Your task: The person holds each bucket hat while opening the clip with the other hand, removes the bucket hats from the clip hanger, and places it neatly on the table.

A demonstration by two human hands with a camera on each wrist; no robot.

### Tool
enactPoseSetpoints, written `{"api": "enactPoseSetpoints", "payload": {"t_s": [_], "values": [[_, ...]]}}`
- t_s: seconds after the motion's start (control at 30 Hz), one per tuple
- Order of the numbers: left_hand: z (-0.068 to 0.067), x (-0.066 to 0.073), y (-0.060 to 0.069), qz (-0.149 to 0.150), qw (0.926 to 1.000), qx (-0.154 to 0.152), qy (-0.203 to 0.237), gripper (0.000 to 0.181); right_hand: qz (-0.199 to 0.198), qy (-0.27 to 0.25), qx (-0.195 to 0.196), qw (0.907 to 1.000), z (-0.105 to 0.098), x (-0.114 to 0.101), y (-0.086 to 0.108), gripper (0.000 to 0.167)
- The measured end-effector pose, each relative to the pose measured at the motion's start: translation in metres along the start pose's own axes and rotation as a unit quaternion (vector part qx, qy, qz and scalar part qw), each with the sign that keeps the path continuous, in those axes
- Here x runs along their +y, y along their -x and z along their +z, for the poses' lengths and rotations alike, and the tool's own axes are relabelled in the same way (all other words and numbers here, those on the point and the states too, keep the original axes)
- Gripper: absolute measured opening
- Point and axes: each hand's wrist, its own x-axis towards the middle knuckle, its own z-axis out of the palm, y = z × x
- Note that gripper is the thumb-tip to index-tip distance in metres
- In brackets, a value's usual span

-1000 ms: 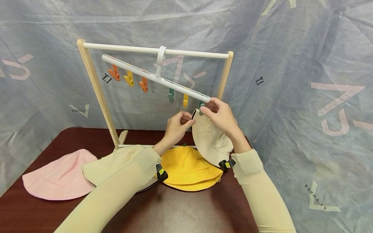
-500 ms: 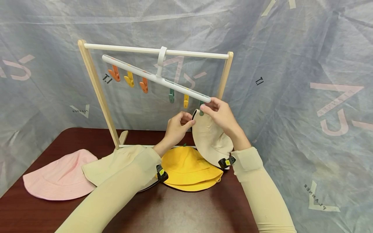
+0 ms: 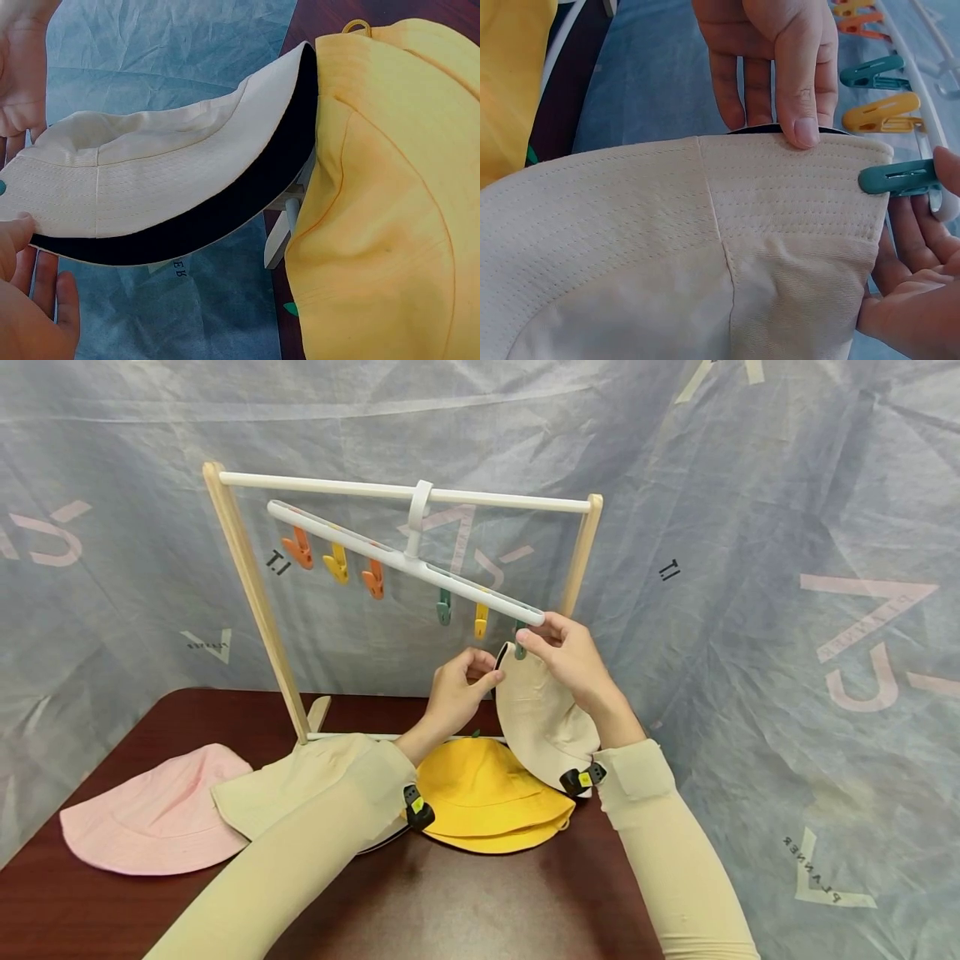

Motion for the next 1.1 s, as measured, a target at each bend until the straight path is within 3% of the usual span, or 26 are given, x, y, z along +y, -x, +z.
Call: {"api": "enactPoseSetpoints", "payload": {"t_s": [0.4,0.8,1.1], "values": [[0.001,0.002,0.0009,0.004,1.0,-0.002,0.003,0.018,-0.006,-0.004,0.023,0.9997,0.0024,0.0009,-0.0009,0.049],[0.0008,0.0044,0.0033,0.006,1.0,-0.002,0.007,0.015,-0.016,-0.009,0.044,0.9989,0.0077,0.0002,-0.0028,0.043],[0.0038,0.0052,0.0026,0.006,1.0,-0.004,0.004,0.015,-0.027,-0.008,0.064,0.9975,0.008,0.0009,-0.0046,0.03]]}}
